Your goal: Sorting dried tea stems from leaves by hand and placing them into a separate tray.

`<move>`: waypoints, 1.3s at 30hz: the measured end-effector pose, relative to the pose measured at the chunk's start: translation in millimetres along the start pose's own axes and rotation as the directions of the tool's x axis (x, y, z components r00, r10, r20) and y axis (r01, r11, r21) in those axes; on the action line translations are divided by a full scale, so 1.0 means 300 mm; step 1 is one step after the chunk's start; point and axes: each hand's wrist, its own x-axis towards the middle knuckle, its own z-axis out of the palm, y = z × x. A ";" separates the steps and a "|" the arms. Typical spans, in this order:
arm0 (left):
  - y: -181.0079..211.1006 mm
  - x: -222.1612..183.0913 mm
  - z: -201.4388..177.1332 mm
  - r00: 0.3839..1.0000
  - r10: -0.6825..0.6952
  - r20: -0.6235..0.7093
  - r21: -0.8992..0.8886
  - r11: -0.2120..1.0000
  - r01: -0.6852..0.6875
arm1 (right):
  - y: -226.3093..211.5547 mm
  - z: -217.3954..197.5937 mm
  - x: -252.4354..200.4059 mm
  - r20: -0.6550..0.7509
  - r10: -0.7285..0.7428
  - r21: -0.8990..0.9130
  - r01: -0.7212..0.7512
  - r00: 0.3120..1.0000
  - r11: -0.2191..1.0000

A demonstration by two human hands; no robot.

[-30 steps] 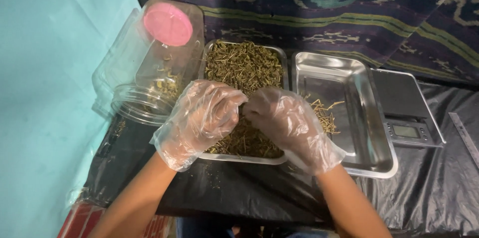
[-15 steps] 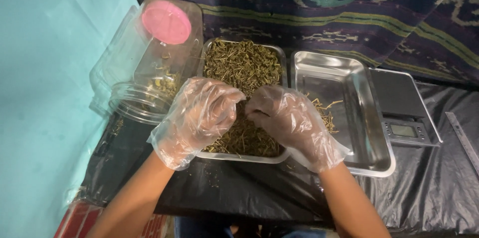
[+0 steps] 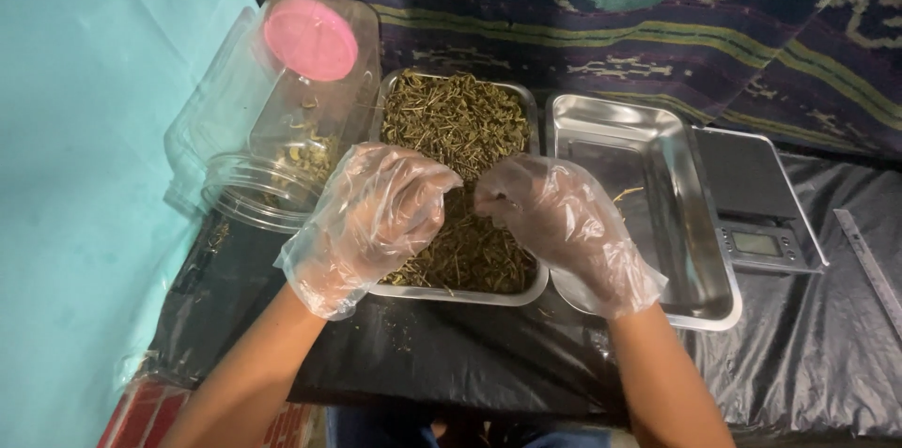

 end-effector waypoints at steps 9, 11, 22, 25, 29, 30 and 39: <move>-0.005 -0.021 0.032 0.998 0.006 -0.056 -0.059 0.998 -0.010 | -0.024 0.027 0.015 0.038 0.034 -0.025 -0.033 0.999 0.999; -0.004 -0.001 0.016 0.998 -0.005 -0.055 -0.074 0.997 0.001 | -0.057 0.013 -0.004 0.018 0.054 0.043 -0.054 0.998 0.998; 0.036 0.054 -0.056 0.993 -0.106 0.049 0.003 0.994 0.106 | 0.056 0.062 0.005 -0.042 -0.184 -0.118 0.178 0.982 0.977; 0.036 0.059 -0.059 0.993 -0.111 0.033 0.027 0.994 0.110 | 0.020 0.046 -0.014 -0.054 -0.180 -0.070 0.176 0.982 0.982; 0.001 -0.124 0.114 0.978 -0.204 -0.047 -0.110 0.974 0.198 | 0.018 0.088 0.029 -0.017 -0.123 -0.051 0.122 0.992 0.991; 0.003 -0.137 0.128 0.978 -0.202 -0.048 -0.109 0.975 0.196 | 0.034 0.104 0.032 -0.019 -0.124 -0.051 0.123 0.992 0.991; -0.024 -0.177 0.176 0.960 -0.246 -0.131 -0.317 0.928 0.195 | 0.124 0.097 0.021 -0.030 -0.106 -0.127 0.101 0.994 0.987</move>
